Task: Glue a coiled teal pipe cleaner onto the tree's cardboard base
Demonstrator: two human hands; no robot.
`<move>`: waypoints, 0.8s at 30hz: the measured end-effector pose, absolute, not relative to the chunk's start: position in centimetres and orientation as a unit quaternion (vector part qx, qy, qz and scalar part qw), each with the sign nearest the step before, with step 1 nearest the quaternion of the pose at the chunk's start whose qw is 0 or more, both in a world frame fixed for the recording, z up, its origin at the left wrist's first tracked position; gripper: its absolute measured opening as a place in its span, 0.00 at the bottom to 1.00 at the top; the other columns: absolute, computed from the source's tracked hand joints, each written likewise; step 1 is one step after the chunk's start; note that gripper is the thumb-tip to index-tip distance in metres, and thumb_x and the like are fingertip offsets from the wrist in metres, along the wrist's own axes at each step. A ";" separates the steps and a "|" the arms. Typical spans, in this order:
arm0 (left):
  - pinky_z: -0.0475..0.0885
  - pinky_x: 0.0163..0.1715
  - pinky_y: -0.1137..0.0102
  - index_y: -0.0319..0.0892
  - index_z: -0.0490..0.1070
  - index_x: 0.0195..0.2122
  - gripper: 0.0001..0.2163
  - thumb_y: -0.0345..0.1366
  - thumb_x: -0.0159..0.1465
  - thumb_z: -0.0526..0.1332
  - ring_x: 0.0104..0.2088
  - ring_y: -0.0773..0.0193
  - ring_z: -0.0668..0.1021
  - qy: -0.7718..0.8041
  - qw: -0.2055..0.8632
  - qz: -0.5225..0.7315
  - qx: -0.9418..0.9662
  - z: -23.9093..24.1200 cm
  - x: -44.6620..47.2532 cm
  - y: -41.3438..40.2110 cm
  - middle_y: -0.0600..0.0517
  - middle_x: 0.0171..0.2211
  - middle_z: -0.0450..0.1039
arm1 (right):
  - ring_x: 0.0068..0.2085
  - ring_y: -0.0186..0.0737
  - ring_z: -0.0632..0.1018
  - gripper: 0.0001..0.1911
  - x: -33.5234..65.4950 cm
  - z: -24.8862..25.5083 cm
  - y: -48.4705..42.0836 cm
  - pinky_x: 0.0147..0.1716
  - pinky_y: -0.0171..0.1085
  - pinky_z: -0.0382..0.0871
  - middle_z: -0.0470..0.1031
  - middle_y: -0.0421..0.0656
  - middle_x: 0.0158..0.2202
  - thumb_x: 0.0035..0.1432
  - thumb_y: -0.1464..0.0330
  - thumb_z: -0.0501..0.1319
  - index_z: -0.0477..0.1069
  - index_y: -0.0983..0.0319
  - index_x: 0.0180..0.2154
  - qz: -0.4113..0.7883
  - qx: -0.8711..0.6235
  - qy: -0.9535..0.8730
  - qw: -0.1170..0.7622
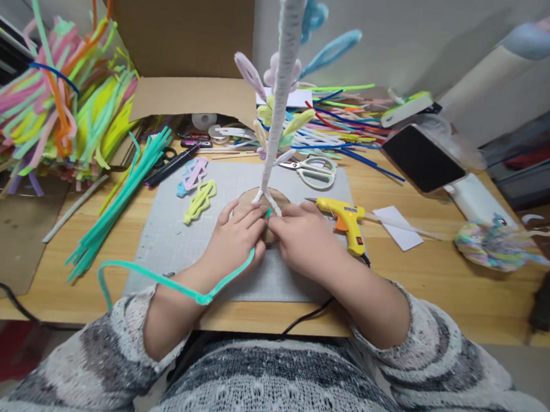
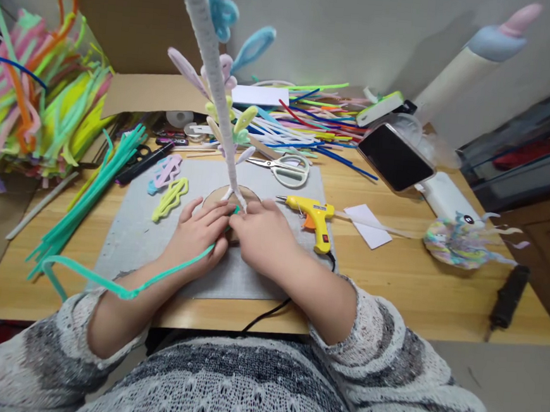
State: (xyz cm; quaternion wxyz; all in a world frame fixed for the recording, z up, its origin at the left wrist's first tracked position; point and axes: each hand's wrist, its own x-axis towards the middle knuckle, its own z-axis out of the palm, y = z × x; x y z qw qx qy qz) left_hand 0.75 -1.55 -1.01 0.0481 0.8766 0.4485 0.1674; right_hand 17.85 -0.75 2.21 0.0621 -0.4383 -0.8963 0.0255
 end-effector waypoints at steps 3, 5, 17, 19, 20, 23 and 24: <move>0.46 0.65 0.52 0.41 0.72 0.48 0.17 0.30 0.59 0.54 0.61 0.55 0.67 0.456 0.055 0.168 0.872 -1.0 0.5 -1.6 0.48 0.56 0.71 | 0.40 0.44 0.72 0.13 17.8 2.4 -0.9 0.43 0.42 0.55 0.77 0.49 0.34 0.59 0.75 0.51 0.74 0.66 0.39 0.011 -0.413 -0.910 0.038; 0.46 0.65 0.51 0.42 0.72 0.48 0.17 0.30 0.59 0.54 0.61 0.54 0.67 0.457 0.056 0.169 0.871 -1.0 0.4 -1.6 0.48 0.56 0.71 | 0.39 0.44 0.72 0.14 17.8 2.5 -0.8 0.43 0.41 0.55 0.77 0.48 0.34 0.59 0.76 0.52 0.74 0.65 0.40 0.022 -0.421 -0.906 0.030; 0.46 0.63 0.49 0.44 0.74 0.48 0.17 0.30 0.61 0.53 0.60 0.55 0.69 0.450 0.084 0.153 0.876 -0.4 -0.1 -1.3 0.47 0.54 0.73 | 0.53 0.46 0.71 0.21 18.2 1.8 -0.5 0.54 0.49 0.53 0.75 0.43 0.53 0.60 0.75 0.50 0.71 0.59 0.52 0.070 -0.476 -0.869 0.112; 0.46 0.63 0.49 0.44 0.73 0.49 0.17 0.30 0.61 0.53 0.60 0.55 0.68 0.453 0.095 0.153 0.873 -0.3 -0.1 -1.3 0.48 0.54 0.73 | 0.62 0.47 0.64 0.24 17.9 1.4 -0.8 0.62 0.56 0.41 0.65 0.44 0.62 0.62 0.73 0.48 0.65 0.60 0.58 0.066 -0.466 -0.877 0.096; 0.46 0.63 0.49 0.45 0.73 0.50 0.18 0.30 0.60 0.53 0.60 0.55 0.68 0.453 0.099 0.155 0.873 -0.2 -0.1 -1.3 0.48 0.55 0.72 | 0.65 0.48 0.60 0.25 17.8 1.2 -1.0 0.63 0.58 0.35 0.60 0.45 0.65 0.63 0.72 0.48 0.62 0.61 0.60 0.069 -0.464 -0.879 0.081; 0.45 0.63 0.48 0.48 0.72 0.52 0.19 0.30 0.61 0.53 0.61 0.55 0.68 0.452 0.104 0.164 0.870 -0.2 -0.2 -1.4 0.50 0.56 0.71 | 0.68 0.49 0.54 0.30 17.4 0.7 -1.5 0.65 0.59 0.28 0.53 0.49 0.67 0.63 0.69 0.48 0.53 0.67 0.65 0.095 -0.470 -0.877 0.027; 0.45 0.63 0.48 0.49 0.71 0.52 0.19 0.30 0.61 0.53 0.61 0.55 0.68 0.452 0.104 0.168 0.870 -0.2 -0.2 -1.4 0.50 0.56 0.71 | 0.68 0.49 0.52 0.31 17.4 0.7 -1.7 0.65 0.59 0.28 0.51 0.50 0.68 0.62 0.69 0.49 0.50 0.69 0.66 0.104 -0.470 -0.876 0.012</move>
